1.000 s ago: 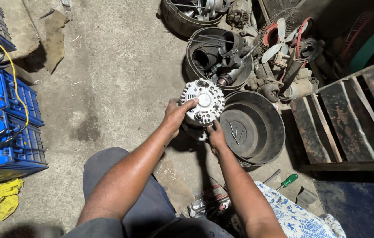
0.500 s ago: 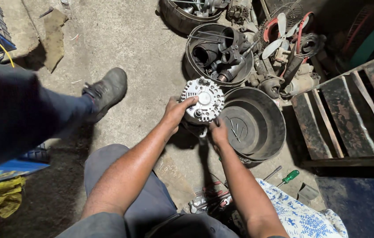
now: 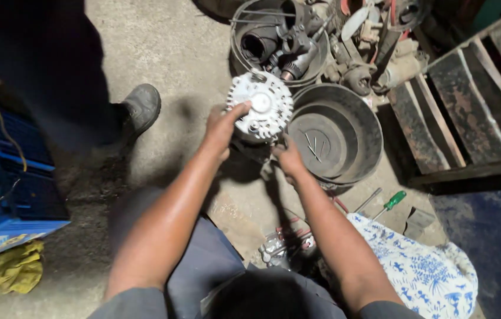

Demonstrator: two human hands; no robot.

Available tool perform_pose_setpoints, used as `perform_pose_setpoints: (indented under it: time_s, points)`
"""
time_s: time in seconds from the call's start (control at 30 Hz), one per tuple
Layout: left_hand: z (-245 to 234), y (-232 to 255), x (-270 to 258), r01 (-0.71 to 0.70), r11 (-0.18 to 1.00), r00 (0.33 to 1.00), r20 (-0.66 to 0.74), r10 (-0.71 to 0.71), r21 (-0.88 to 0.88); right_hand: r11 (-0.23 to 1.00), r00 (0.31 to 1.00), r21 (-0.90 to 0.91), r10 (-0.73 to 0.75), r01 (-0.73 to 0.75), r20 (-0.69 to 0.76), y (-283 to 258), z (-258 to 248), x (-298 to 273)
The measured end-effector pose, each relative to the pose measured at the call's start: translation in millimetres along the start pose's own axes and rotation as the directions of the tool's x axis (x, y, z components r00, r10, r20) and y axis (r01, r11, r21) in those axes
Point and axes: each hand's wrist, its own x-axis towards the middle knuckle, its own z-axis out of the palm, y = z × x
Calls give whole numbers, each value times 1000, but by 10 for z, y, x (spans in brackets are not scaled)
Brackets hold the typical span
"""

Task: The person is disassembling and reassembling an automotive alternator on a garage floor.

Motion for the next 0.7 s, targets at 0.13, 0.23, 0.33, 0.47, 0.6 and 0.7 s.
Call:
perform_pose_setpoints:
  time_s: [0.13, 0.23, 0.33, 0.47, 0.6, 0.7]
  points:
    - [-87, 128, -15, 86, 993, 994, -58, -91, -78, 998, 996, 15, 61, -60, -64, 183, 336, -168]
    - [-185, 112, 57, 2, 997, 997, -71, -7, -73, 995, 991, -94, -40, 28, -129, 391, 472, -191]
    - [-207, 129, 78, 55, 991, 998, -22, -58, -119, 999, 994, 26, -34, 37, -103, 375, 558, -306]
    - [-167, 208, 99, 63, 993, 997, -33, -67, -98, 947, 997, 313, 78, -71, -10, 211, 625, -412]
    - [-247, 188, 152, 66, 994, 995, -72, -73, -87, 913, 992, 390, 120, -121, 27, 186, 627, -406]
    - [-256, 268, 140, 8, 987, 999, -45, -16, -163, 893, 988, 422, 146, -156, 56, 239, 602, -388]
